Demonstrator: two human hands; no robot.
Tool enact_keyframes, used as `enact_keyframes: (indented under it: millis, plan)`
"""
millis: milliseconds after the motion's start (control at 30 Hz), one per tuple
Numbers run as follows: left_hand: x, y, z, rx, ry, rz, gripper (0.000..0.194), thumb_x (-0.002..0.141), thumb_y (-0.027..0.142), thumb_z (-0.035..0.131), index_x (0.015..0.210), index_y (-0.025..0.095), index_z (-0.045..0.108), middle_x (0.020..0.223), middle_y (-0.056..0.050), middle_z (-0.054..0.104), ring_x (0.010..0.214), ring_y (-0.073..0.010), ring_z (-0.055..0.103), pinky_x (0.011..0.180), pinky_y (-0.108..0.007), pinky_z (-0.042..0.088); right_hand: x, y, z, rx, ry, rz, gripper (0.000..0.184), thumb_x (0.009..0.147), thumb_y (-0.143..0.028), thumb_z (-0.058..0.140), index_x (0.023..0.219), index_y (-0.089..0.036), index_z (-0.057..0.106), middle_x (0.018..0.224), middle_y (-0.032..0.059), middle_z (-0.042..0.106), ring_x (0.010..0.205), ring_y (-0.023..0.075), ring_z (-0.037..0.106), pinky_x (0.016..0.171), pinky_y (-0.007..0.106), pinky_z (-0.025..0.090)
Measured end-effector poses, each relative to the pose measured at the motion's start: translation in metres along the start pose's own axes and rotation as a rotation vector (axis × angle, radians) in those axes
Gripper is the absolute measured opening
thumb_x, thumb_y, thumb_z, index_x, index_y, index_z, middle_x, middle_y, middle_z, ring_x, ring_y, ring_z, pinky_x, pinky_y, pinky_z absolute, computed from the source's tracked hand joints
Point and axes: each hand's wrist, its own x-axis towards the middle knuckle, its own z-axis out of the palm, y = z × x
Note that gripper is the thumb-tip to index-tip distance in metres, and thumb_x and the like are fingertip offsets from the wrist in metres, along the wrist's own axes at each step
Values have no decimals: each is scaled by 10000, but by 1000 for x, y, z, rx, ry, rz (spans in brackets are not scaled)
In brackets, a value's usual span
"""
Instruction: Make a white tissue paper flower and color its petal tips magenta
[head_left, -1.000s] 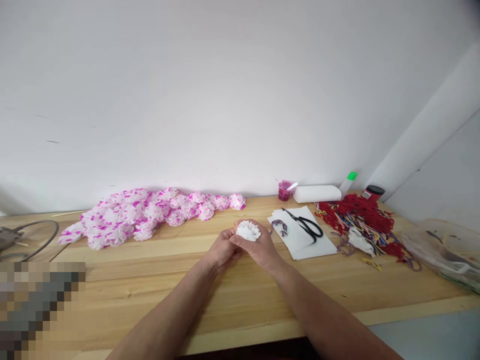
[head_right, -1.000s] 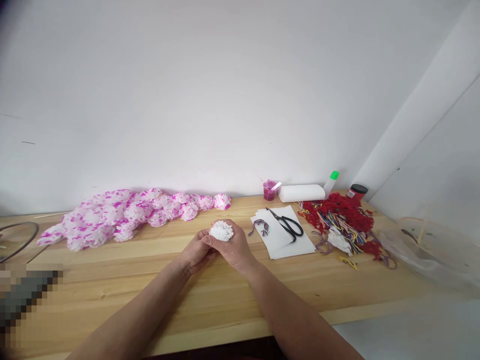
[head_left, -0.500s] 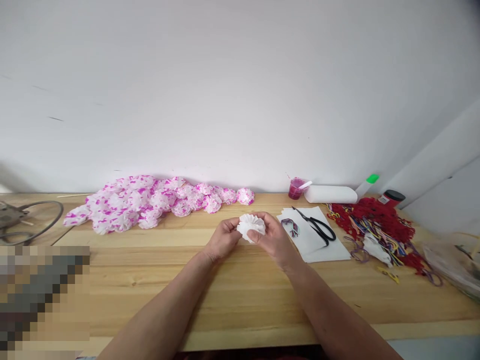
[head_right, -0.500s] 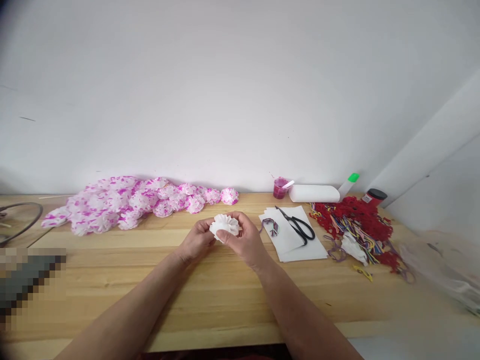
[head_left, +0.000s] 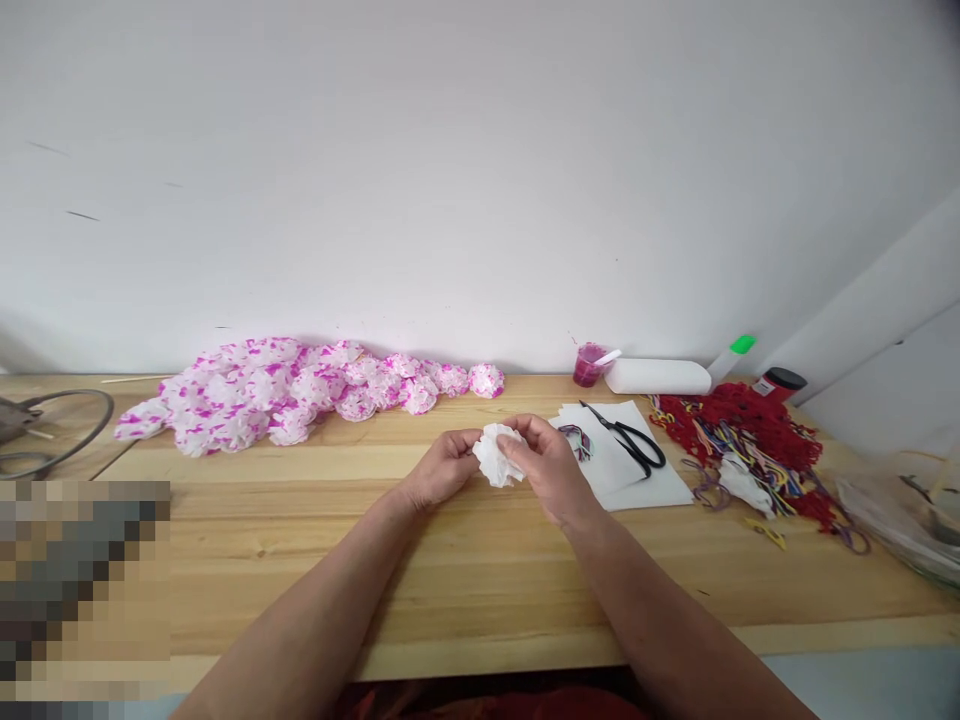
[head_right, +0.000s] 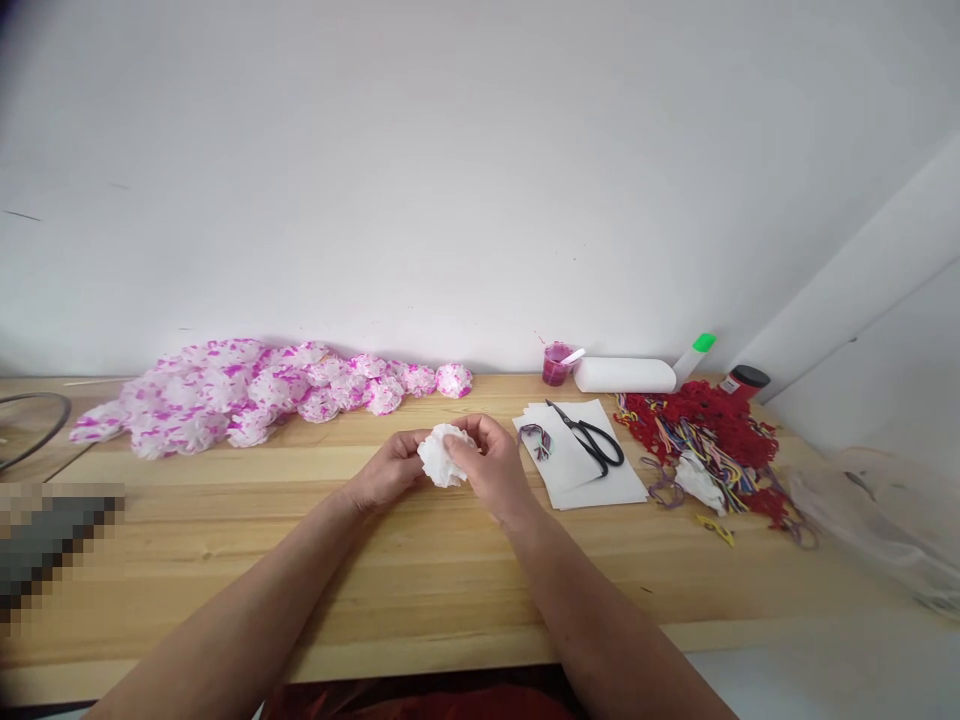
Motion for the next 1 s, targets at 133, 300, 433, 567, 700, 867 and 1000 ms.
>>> enact_keyframes:
  millis: [133,300,433,567,700,867,1000]
  plan:
    - [0,1,-1,-13,-29,-39,178,712,308,730,682,145,665,529,34,509,514,-89,389,564,-230,315,1,-2,-2,-17,128,-102,278,757,-427,731,866,-190,635,819,16,654,713,143,586,640,269,471]
    - [0,-1,-2,4,-29,-27,189,748,306,708,683,140,647,537,33,513,542,-96,429,590,-224,339,-6,-5,0,-307,10,-191,359,742,-371,759,1048,-227,637,1038,40,665,758,153,593,670,284,484]
    - [1,-2,-2,17,-63,12,205,747,330,716,755,130,672,668,-4,624,634,-121,508,646,-232,382,0,0,-4,-247,92,-122,253,783,-377,701,967,-213,640,935,37,666,758,168,608,662,293,491]
    - [2,-3,-4,31,-64,27,178,762,305,696,795,131,678,659,1,618,641,-122,514,656,-231,396,2,0,-6,-168,100,-155,241,800,-391,689,954,-215,629,897,30,650,797,173,614,683,291,498]
    - [2,-4,-4,40,-68,31,182,788,302,674,830,126,690,739,-20,651,704,-137,546,693,-241,418,-6,-2,0,-285,-25,-179,396,762,-338,734,1120,-240,596,1038,44,658,813,173,617,682,294,509]
    - [3,-6,-4,51,-60,43,174,773,304,676,801,132,674,705,-3,618,635,-110,502,626,-225,387,1,5,-3,-318,110,-154,297,771,-328,687,1042,-216,632,1043,64,673,903,202,630,709,310,516]
    - [3,-6,-5,60,8,16,94,742,235,648,772,147,640,653,32,536,522,-71,398,515,-216,312,6,5,-10,-247,181,-182,248,782,-350,676,987,-217,633,980,54,669,878,199,632,707,317,509]
